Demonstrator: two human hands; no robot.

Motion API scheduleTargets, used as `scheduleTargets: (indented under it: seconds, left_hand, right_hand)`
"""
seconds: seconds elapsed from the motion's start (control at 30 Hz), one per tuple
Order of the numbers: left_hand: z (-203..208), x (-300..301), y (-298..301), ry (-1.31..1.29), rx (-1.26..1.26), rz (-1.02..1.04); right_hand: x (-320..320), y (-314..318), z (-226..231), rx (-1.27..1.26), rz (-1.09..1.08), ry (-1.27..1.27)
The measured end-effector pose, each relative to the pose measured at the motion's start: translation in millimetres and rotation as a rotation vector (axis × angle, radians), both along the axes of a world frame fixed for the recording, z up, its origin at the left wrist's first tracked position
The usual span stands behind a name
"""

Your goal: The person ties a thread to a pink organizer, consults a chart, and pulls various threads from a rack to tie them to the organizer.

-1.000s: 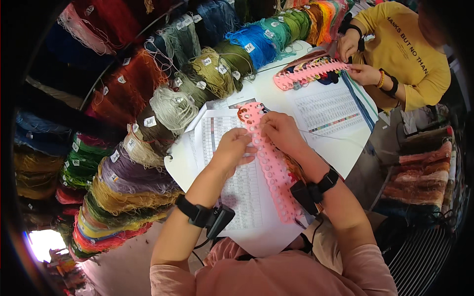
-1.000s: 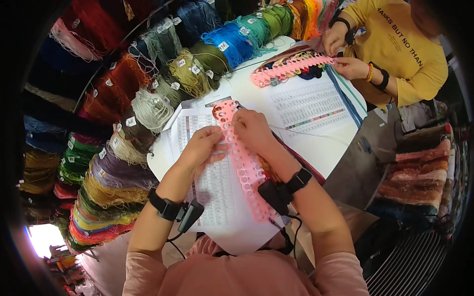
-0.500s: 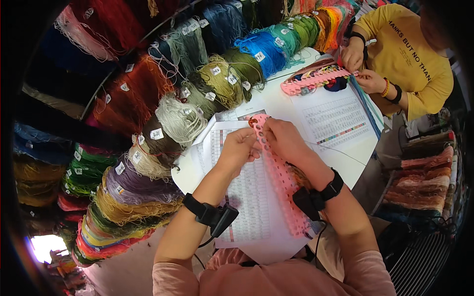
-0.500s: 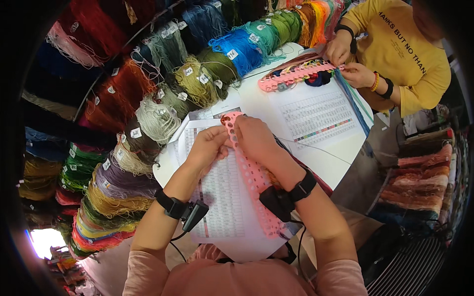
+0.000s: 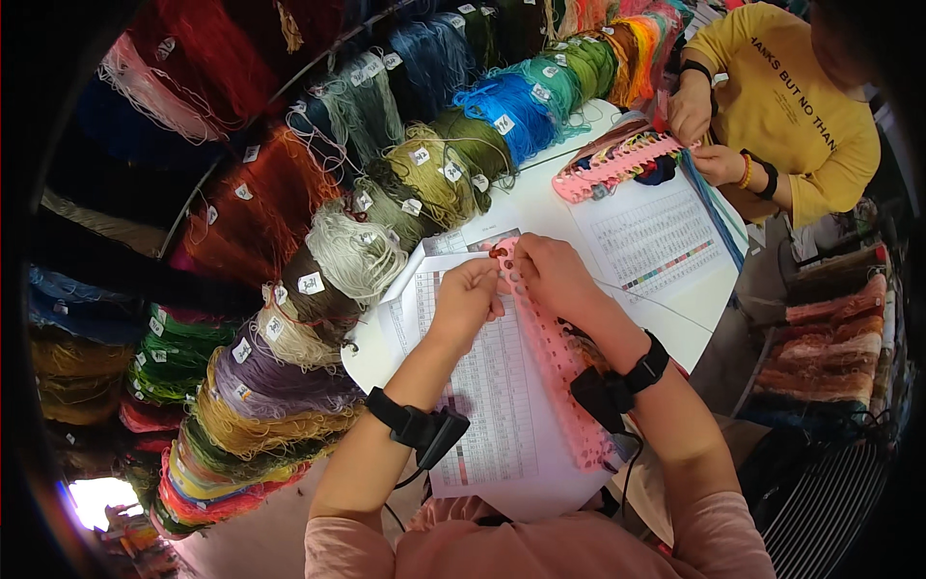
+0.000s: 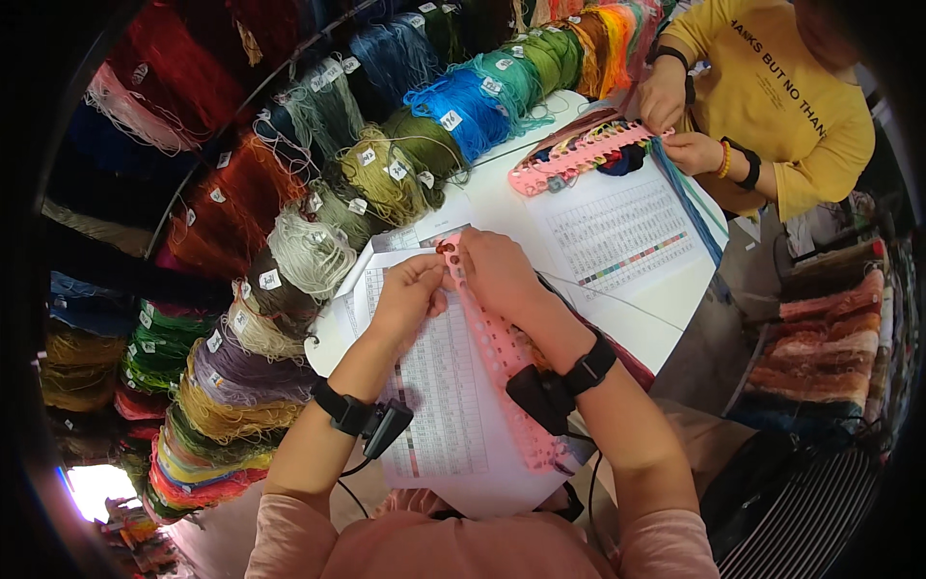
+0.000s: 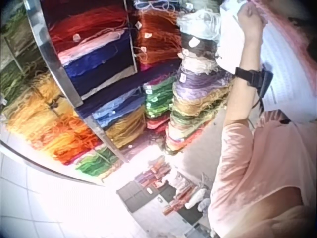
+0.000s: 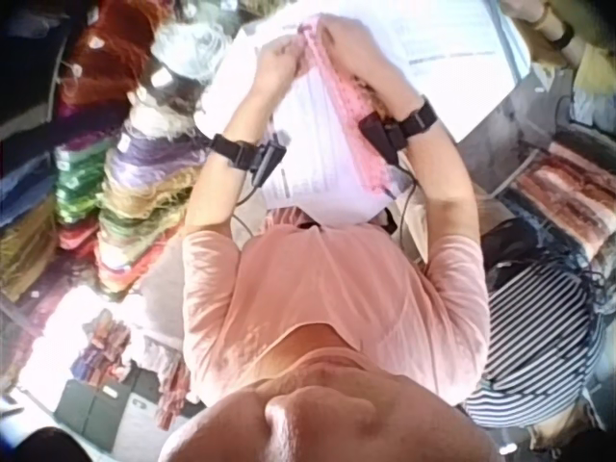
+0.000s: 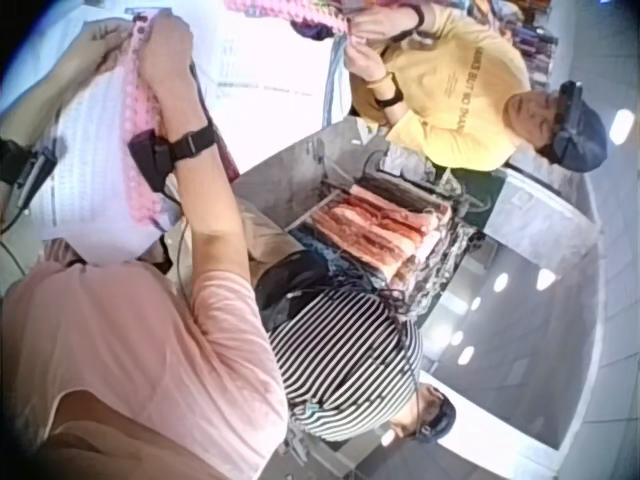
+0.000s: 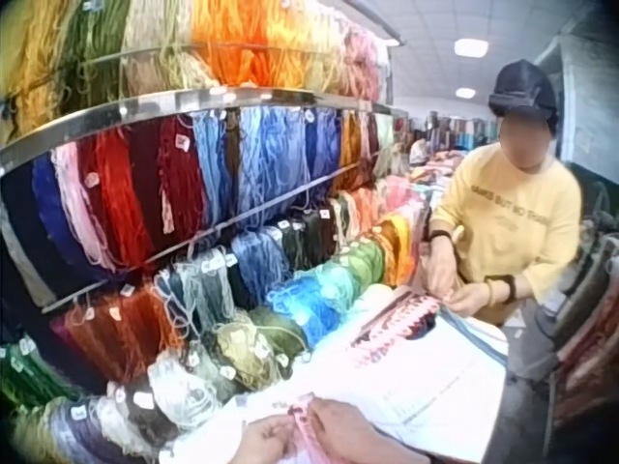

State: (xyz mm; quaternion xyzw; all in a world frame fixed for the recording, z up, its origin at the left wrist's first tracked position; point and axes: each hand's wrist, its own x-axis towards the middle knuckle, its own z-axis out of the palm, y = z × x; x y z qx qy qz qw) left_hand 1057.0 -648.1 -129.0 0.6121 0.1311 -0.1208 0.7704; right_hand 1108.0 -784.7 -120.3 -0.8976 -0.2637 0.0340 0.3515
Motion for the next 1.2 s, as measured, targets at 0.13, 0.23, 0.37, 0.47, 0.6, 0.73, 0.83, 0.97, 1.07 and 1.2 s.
scheduleTargets:
  seconds: [0.13, 0.23, 0.37, 0.47, 0.6, 0.73, 0.83, 0.97, 1.07, 1.2]
  left_hand:
    - [1.6, 6.3, 2.8, 0.057, -0.054, -0.014]
    - [-2.4, 9.1, 4.5, 0.072, -0.052, -0.035]
    - [-2.0, 6.7, 3.7, 0.106, 0.034, -0.033]
    - [0.6, -4.7, 3.6, 0.072, 0.007, 0.176]
    - [24.2, -15.1, 19.4, 0.182, -0.554, 0.258]
    - [21.7, -11.8, 16.0, 0.148, -0.609, -0.201]
    - [17.6, -13.2, -3.2, 0.166, -0.238, 0.047]
    - [9.2, -33.0, 27.4, -0.051, 0.079, 0.189]
    - [13.0, -55.8, 12.8, -0.292, 0.492, -0.067]
    - [8.5, -52.1, -9.6, -0.231, 0.653, -0.04]
  right_hand:
    - [1.3, 0.2, 3.8, 0.023, 0.016, 0.036]
    - [1.2, 0.1, 2.4, 0.042, 0.018, 0.039]
    - [-6.6, 0.3, -5.6, 0.161, -0.002, -0.035]
    - [-20.3, -0.9, -13.7, 0.297, -0.098, -0.17]
    - [-36.7, 0.1, -22.1, 0.421, -0.18, -0.288]
    - [-47.8, -0.1, -14.8, 0.517, -0.206, -0.057]
    - [-51.6, -0.1, -19.0, 0.589, -0.249, 0.01]
    - [-48.3, -4.0, -17.8, 0.581, -0.209, -0.026]
    - [-46.2, -1.7, -14.5, 0.58, -0.184, -0.045]
    - [-43.2, 0.0, -24.3, 0.61, -0.179, -0.046]
